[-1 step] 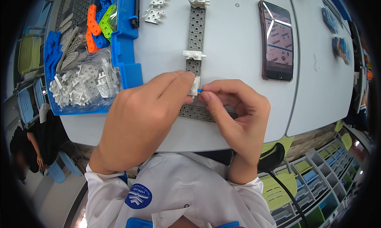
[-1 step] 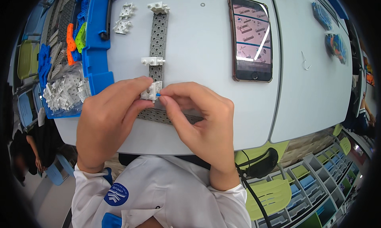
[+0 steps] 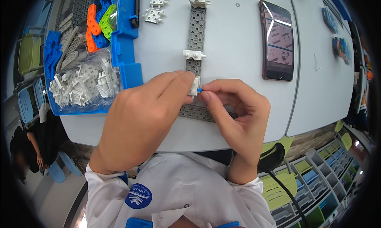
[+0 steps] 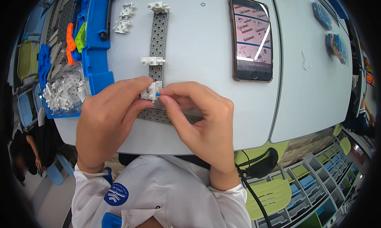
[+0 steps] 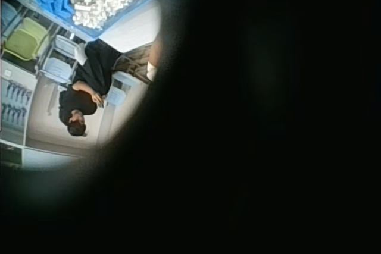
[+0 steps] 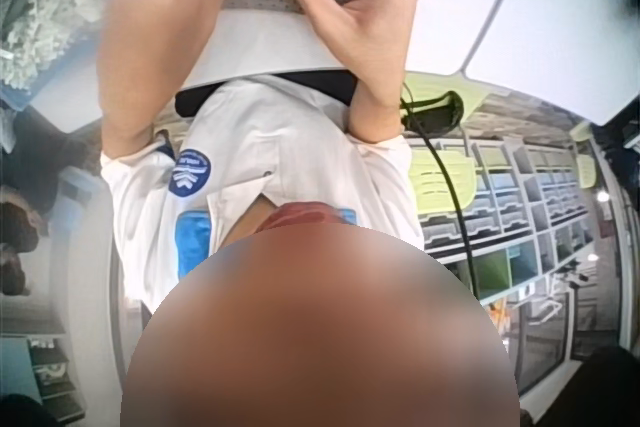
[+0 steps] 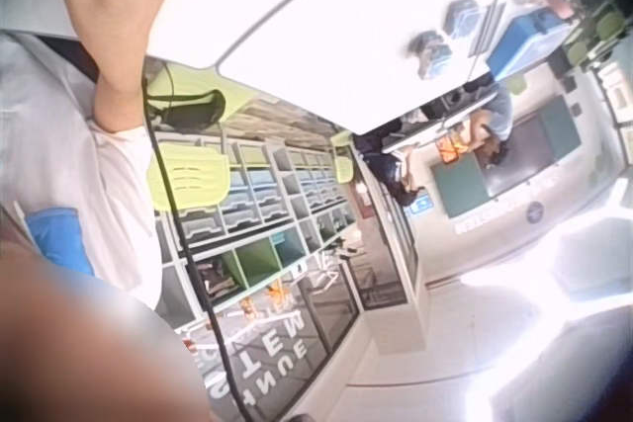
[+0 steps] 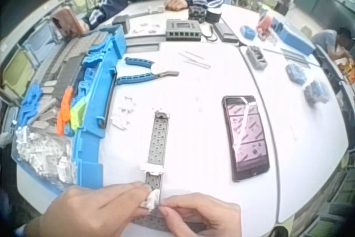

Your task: The person assembles small white plastic components onto a gray perforated beam using hands. They pick parts from a blue tray, attach them to the beam, and inspect the assembly by turning it over.

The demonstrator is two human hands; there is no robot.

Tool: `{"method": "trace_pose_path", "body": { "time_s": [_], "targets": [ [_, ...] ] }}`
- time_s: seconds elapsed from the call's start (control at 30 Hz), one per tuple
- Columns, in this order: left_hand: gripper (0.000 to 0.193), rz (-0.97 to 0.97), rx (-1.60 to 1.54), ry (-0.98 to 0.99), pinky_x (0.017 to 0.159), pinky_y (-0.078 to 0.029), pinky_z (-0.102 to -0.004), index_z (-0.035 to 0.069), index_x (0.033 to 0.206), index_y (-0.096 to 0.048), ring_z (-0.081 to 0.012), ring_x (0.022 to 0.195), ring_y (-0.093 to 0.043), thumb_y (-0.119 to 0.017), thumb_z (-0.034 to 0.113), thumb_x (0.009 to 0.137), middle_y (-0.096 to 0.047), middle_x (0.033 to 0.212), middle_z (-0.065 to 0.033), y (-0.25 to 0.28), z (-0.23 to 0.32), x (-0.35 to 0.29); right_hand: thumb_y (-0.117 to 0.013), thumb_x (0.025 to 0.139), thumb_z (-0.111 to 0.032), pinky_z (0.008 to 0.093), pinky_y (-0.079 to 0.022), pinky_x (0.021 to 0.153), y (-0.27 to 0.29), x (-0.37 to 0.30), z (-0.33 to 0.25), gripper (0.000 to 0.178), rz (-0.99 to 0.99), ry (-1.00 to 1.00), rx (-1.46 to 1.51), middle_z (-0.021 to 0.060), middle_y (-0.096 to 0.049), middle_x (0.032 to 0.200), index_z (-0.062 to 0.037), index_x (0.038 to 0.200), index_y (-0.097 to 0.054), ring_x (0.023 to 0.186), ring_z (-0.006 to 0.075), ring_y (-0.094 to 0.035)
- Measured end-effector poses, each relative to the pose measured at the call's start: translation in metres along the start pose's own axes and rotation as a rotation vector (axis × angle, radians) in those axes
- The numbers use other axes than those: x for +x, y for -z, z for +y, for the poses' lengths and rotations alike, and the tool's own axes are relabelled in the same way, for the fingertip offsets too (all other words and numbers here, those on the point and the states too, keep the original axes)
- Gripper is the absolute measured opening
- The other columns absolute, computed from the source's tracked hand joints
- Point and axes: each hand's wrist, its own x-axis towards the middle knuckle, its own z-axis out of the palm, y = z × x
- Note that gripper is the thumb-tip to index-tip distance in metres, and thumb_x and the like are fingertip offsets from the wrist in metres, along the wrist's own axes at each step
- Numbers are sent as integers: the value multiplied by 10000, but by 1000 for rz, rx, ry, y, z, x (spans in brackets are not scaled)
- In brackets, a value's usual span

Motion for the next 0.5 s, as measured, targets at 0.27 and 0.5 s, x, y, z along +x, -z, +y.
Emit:
{"method": "trace_pose_path", "body": {
  "time_s": [0.27, 0.5],
  "targets": [
    [391, -10, -15, 20, 774, -677, -405, 28, 1273, -794, -333, 920, -831, -904, 63, 899, -835, 1152, -174, 2, -2, 4, -816, 988, 68, 273, -627, 761, -3, 6, 3, 109, 25, 40, -47, 110, -836, 1019, 51, 1095, -804, 839, 152, -804],
    [401, 0, 27, -15, 791, -688, -398, 24, 1268, -788, -333, 964, -837, -897, 27, 882, -834, 1164, -174, 1, -1, 4, -812, 993, 85, 244, -618, 789, -6, 5, 2, 98, 25, 107, -155, 99, -827, 1007, 84, 1087, -783, 868, 114, -774]
  ]
}}
